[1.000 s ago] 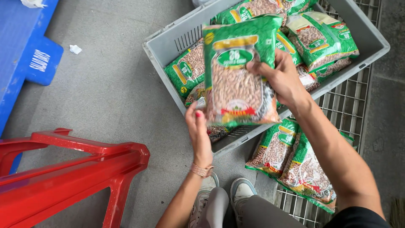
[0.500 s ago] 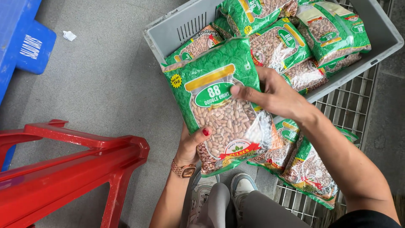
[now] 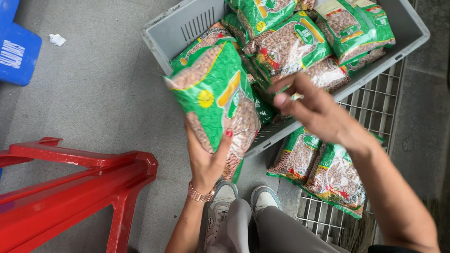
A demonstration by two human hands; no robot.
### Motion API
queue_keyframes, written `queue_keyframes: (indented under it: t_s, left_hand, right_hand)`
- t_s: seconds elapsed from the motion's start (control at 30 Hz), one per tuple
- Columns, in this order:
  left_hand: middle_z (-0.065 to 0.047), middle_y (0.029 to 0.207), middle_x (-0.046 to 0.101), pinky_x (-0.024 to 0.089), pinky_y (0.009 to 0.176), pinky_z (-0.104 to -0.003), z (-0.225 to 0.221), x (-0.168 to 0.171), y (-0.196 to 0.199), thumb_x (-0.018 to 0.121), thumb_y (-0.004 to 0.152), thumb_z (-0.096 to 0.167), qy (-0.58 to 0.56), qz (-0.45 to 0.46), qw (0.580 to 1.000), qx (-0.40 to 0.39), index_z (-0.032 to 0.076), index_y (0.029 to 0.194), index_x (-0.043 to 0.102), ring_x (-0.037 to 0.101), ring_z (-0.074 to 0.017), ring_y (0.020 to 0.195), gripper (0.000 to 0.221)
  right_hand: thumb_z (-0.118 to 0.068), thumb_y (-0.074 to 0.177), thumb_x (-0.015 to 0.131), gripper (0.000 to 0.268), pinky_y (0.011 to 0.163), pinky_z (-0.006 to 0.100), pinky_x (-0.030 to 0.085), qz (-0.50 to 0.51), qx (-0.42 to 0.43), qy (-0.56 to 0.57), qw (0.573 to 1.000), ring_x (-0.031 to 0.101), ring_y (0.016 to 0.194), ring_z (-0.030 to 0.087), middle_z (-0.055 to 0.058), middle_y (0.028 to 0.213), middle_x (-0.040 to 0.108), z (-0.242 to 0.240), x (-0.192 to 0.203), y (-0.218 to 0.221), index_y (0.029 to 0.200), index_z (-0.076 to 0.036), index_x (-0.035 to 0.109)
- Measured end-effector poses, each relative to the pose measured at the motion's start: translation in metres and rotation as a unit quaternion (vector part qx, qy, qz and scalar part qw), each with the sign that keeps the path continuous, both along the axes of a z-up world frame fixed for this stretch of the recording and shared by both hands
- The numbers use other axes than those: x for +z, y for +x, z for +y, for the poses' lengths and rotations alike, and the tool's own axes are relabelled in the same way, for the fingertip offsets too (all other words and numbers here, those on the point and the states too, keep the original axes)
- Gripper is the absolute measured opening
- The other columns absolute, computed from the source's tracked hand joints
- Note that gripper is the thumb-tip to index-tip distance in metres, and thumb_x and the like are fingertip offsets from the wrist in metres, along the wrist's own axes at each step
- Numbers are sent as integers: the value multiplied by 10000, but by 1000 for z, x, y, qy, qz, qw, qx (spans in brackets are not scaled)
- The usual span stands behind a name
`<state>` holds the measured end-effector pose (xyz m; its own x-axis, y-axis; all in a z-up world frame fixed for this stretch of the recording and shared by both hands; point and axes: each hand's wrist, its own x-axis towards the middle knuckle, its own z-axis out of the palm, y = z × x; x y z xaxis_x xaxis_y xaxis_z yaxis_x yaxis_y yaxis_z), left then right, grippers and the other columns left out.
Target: The person organizes bags of beans in a plastic crate, handling the bags one by one and arranging them inside the crate.
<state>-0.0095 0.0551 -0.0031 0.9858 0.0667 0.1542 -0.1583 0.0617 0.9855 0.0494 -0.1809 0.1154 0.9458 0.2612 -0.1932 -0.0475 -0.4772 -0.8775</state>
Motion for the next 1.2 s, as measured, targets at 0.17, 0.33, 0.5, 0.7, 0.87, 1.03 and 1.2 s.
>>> queue_keyframes:
  t_s: [0.17, 0.33, 0.5, 0.7, 0.87, 1.03, 1.2]
  left_hand:
    - [-160, 1595, 368, 346, 1244, -417, -4, 24, 7, 719, 871, 55, -166, 43, 985, -3, 40, 1641, 23, 416, -266, 1464, 1038]
    - [-157, 1488, 491, 417, 1182, -427, -3, 20, 4, 702, 855, 39, -288, 115, 946, -91, 47, 1670, 114, 521, -259, 1357, 1006]
    - [-129, 1565, 462, 389, 1252, -389, -10, 8, -7, 713, 892, 67, -191, 66, 962, -181, 58, 1677, 124, 477, -237, 1452, 982]
    - [-117, 1607, 366, 400, 1210, -382, -18, -2, -12, 688, 968, 189, -151, 85, 963, -205, 55, 1695, 107, 429, -214, 1441, 940]
    - [-116, 1687, 300, 340, 1267, -368, -16, -2, -11, 623, 1047, 281, -120, 83, 967, -207, 59, 1695, 84, 371, -202, 1519, 872]
    - [-114, 1714, 306, 274, 1292, -337, -19, -5, -12, 612, 1078, 308, -106, 85, 970, -203, 15, 1697, 128, 334, -191, 1557, 838]
    - [-122, 1497, 464, 427, 1038, -324, -21, -8, -18, 651, 1027, 317, -121, 149, 962, -193, 17, 1697, 182, 484, -184, 1218, 871]
  right_hand:
    - [-302, 1052, 577, 344, 984, 385, 518, -119, 91, -33, 988, 616, 1155, 186, 105, 1227, 620, -1, -17, -36, 1272, -38, 562]
    - [-387, 1104, 527, 373, 1074, 393, 519, -22, -168, 210, 963, 615, 1209, 196, 81, 1265, 641, -20, -50, -64, 1284, -63, 572]
    - [-560, 1000, 533, 650, 1063, 429, 483, 147, -203, 423, 871, 569, 1275, 227, 86, 1392, 579, -19, -100, -71, 1462, -106, 484]
    - [-630, 923, 596, 871, 1121, 481, 472, 234, -193, 604, 737, 566, 1338, 282, 130, 1515, 546, -17, -128, -86, 1567, -79, 395]
    - [-486, 896, 742, 850, 1118, 466, 500, 252, -161, 583, 755, 616, 1308, 278, 155, 1460, 598, -28, -155, -98, 1528, -5, 439]
    - [-357, 933, 753, 695, 1045, 426, 536, 218, -238, 532, 783, 639, 1215, 224, 121, 1373, 628, -15, -131, -94, 1484, -45, 467]
    - [-364, 961, 714, 673, 1049, 421, 523, 212, -228, 514, 799, 624, 1224, 220, 111, 1377, 617, -19, -131, -100, 1494, -61, 438]
